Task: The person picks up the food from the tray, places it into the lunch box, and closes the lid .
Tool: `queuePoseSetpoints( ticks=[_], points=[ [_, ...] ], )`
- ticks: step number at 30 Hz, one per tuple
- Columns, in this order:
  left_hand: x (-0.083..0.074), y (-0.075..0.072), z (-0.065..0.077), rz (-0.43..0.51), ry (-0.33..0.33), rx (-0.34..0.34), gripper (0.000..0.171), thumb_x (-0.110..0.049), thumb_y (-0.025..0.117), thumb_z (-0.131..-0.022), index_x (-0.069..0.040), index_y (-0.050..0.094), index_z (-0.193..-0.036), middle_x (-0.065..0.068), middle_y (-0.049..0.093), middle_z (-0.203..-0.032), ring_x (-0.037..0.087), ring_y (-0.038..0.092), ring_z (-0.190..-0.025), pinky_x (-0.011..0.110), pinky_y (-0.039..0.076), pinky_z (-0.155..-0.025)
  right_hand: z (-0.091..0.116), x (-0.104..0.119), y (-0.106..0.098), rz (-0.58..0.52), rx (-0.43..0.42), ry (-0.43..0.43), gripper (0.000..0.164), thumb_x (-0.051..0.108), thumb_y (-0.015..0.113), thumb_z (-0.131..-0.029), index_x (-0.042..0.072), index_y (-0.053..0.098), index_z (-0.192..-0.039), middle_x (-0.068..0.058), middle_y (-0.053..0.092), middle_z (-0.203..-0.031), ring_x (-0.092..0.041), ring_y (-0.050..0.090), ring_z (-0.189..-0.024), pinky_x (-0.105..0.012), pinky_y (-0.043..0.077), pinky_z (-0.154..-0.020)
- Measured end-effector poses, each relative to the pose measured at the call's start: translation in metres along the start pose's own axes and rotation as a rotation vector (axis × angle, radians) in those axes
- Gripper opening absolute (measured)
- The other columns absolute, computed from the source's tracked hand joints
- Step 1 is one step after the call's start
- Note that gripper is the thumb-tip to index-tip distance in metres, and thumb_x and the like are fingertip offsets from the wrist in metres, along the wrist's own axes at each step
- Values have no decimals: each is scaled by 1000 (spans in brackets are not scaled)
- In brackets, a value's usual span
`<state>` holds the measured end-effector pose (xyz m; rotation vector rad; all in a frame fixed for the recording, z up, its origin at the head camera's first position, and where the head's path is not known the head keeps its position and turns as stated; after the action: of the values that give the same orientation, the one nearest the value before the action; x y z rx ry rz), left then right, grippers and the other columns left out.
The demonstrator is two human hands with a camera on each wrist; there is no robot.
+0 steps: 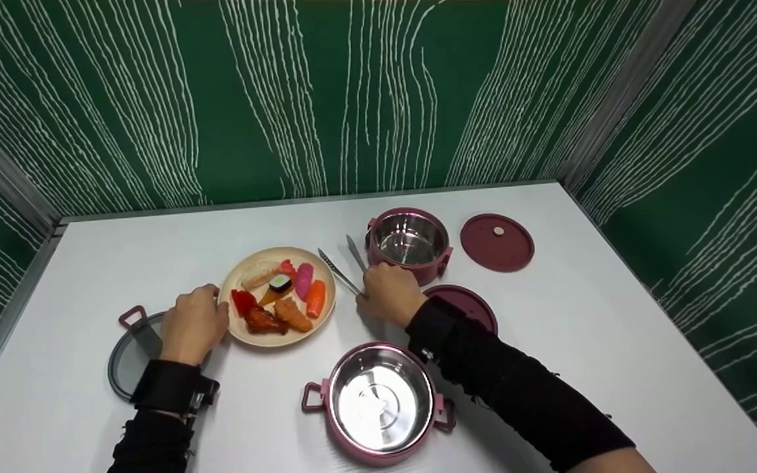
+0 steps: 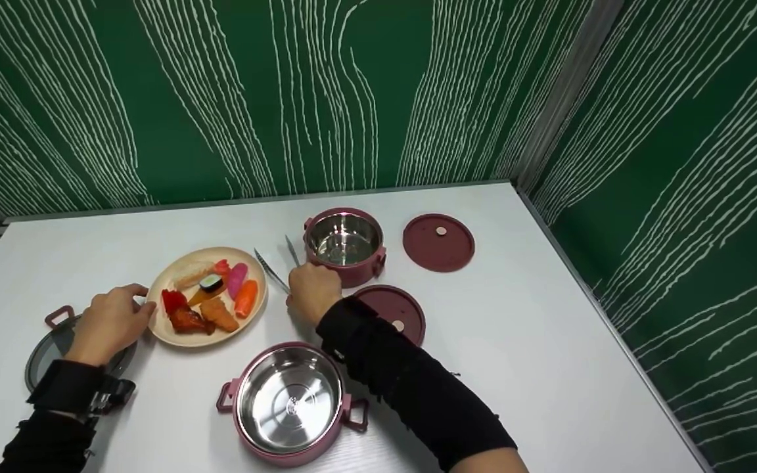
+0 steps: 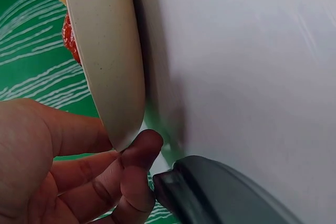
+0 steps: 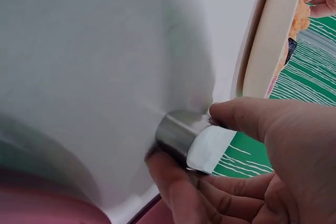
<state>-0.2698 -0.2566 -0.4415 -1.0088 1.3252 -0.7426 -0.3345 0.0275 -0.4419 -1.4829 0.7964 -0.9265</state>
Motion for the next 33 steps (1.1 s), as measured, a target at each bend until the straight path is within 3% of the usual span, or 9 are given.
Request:
queuePoseSetpoints(
  ticks=[11,17,23,29,33],
  points=[
    [0,1,-1,-21,-15,22,35,-15,61,-100,7,65,-126,24,73,-97,38,70,-80,51,54,-65,0,-3,4,11,44,29,32,34,78,-85,3,70,-81,-11,68,-82,-32,69,-75,-51,61,-67],
    [0,1,-1,-17,-8,21,34,-15,61,-100,7,66,-125,24,73,-97,39,70,-81,52,53,-66,-1,-5,4,8,21,47,41,42,77,-91,3,70,-83,-14,69,-82,-33,70,-78,-51,61,-67],
    [-1,1,-1,-13,10,14,34,-15,60,-100,7,66,-126,26,73,-100,40,70,-81,54,54,-67,0,-4,1,36,0,35,38,39,79,-91,2,71,-86,-13,70,-83,-34,71,-78,-51,61,-66],
    [-3,0,1,-9,34,-11,33,-14,61,-99,8,66,-124,29,73,-102,42,71,-83,57,55,-66,2,-4,-3,23,0,32,35,36,79,-88,6,66,-76,-11,67,-78,-33,69,-73,-52,60,-64],
    [0,0,1,-20,8,11,34,-16,60,-101,7,66,-125,27,73,-101,43,71,-86,60,54,-71,1,-8,-4,-55,14,59,35,34,80,-85,10,60,-70,-6,59,-68,-26,61,-65,-43,55,-58]
  ],
)
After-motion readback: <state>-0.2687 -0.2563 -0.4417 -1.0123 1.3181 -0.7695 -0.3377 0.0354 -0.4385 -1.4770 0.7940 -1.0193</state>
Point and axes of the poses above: each hand's wrist, its own z-axis away from the middle knuckle, its own y-axis out of the palm, x = y × z, the point moved 9 cm from there along -z, towards the middle knuckle
